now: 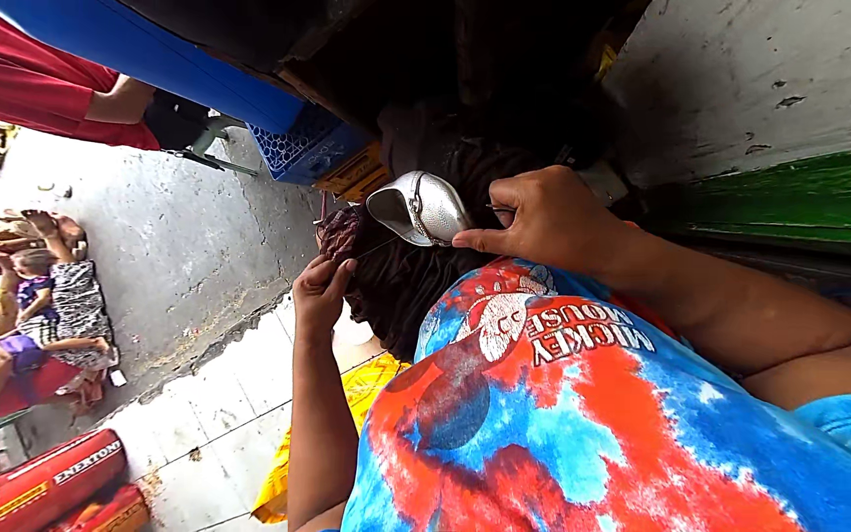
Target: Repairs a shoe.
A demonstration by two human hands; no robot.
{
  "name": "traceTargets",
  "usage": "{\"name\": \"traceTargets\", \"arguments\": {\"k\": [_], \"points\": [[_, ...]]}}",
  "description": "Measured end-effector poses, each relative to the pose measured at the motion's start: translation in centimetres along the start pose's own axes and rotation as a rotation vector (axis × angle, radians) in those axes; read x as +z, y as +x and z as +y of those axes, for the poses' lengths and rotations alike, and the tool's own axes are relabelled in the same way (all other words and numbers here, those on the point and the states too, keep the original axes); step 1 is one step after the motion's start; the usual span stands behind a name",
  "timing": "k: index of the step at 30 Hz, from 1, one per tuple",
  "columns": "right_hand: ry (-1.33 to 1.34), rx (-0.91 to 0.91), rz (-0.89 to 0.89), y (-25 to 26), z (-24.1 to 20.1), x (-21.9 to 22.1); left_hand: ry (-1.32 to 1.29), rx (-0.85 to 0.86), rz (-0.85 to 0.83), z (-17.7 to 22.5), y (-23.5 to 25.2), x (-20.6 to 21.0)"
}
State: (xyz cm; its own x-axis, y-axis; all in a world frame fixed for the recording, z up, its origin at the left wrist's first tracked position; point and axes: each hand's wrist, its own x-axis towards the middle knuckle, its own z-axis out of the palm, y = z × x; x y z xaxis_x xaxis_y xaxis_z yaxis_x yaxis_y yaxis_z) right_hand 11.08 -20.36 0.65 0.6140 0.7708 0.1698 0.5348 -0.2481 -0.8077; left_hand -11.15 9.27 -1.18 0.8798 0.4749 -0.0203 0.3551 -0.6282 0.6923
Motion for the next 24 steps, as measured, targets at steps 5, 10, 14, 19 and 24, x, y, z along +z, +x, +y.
{"name": "traceTargets", "arguments": {"k": [5, 10, 14, 19, 24], "points": [[0.006, -0.011, 0.032, -0.1, -0.1, 0.0, 0.041, -0.059, 0.044, -2.6, -1.6, -1.7], [0.027, -0.025, 0.048, -0.1, -0.3, 0.2, 0.061, -0.120, 0.078, -4.2, -2.5, -2.6], [0.036, -0.030, 0.060, -0.1, -0.3, 0.0, 0.104, -0.203, 0.106, -5.9, -3.4, -3.6], [0.052, -0.040, 0.033, -0.1, -0.3, 0.3, 0.137, -0.267, 0.122, -7.0, -4.2, -4.3], [0.083, -0.057, -0.013, 0.0, -0.4, 0.7, 0.167, -0.311, 0.139, -7.1, -3.5, -3.9]]}}
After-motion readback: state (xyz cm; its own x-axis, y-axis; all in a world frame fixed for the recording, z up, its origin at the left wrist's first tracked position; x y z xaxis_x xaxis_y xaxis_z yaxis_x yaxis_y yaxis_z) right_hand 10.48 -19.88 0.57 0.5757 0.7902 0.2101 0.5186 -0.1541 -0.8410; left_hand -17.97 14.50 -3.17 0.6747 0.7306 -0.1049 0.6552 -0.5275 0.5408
